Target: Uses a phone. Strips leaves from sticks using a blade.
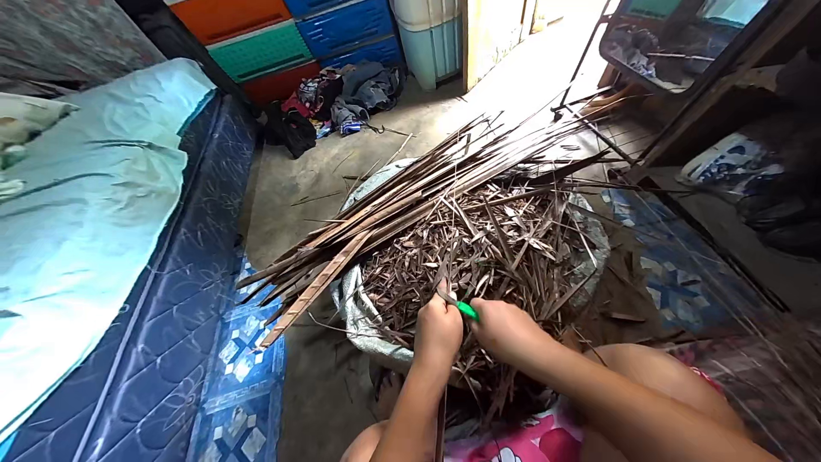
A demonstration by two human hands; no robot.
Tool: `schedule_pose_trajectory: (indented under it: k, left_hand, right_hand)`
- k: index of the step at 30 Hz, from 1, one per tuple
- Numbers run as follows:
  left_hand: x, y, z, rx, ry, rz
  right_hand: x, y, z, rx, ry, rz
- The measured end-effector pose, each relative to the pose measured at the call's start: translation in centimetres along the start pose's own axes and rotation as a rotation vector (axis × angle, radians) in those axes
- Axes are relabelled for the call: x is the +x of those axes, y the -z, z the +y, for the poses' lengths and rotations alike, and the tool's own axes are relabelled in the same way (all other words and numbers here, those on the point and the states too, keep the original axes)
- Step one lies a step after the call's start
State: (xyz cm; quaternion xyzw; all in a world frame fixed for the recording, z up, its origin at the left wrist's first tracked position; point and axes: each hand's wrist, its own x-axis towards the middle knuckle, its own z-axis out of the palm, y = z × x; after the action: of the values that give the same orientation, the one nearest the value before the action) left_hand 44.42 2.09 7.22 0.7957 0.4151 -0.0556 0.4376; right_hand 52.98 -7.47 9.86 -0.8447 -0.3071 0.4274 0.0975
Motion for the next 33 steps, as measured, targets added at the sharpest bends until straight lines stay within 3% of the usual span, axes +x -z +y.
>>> schedule_pose_trajectory:
  k: [3, 8, 13, 15, 21, 23, 28, 30, 33]
  left_hand:
    - [-0.6, -0.5, -0.1, 0.037, -0.023, -0.013]
    - [-0.9, -1.4, 0.1, 0.044, -0.066, -0.073]
    - [-0.5, -0.1, 0.0, 0.037, -0.016, 0.009]
    - [-0.8, 0.2, 0.0, 0.013, -0.015, 0.009]
    - [-1.7, -0.6, 0.3, -0.233, -0.057, -0.086]
    - [-1.6, -0.4, 0.1, -0.298, -0.049, -0.108]
    - [-1.2, 0.6, 0.0, -0.391, 0.059, -0.101]
    - [-1.4, 0.9, 0.1, -0.468, 0.076, -0.126]
    - [-1.5, 1.0, 0.1, -0.599, 0.042, -0.161]
  right_hand:
    - [0.8, -0.5, -0.1, -0.081, -0.044, 0.070]
    - [4.6, 2.4, 1.4, -0.050, -0.215, 0.267]
    - [0.5, 0.3, 0.1, 0.023, 0.014, 0.019]
    - [0.0, -0.6, -0.4, -0.016, 0.019, -0.002]
    - [4.4, 2.6, 1.9, -0.009, -0.189, 0.302]
    - [4.2, 3.9, 2.5, 0.018, -0.211, 0.328]
    - [0.0, 1.2, 0.5, -0.017, 0.037, 0.132]
    - [-0.4, 0.4, 0.0, -0.068, 0.036, 0.070]
    - [0.8, 0.8, 0.0, -0.132, 0.001, 0.130]
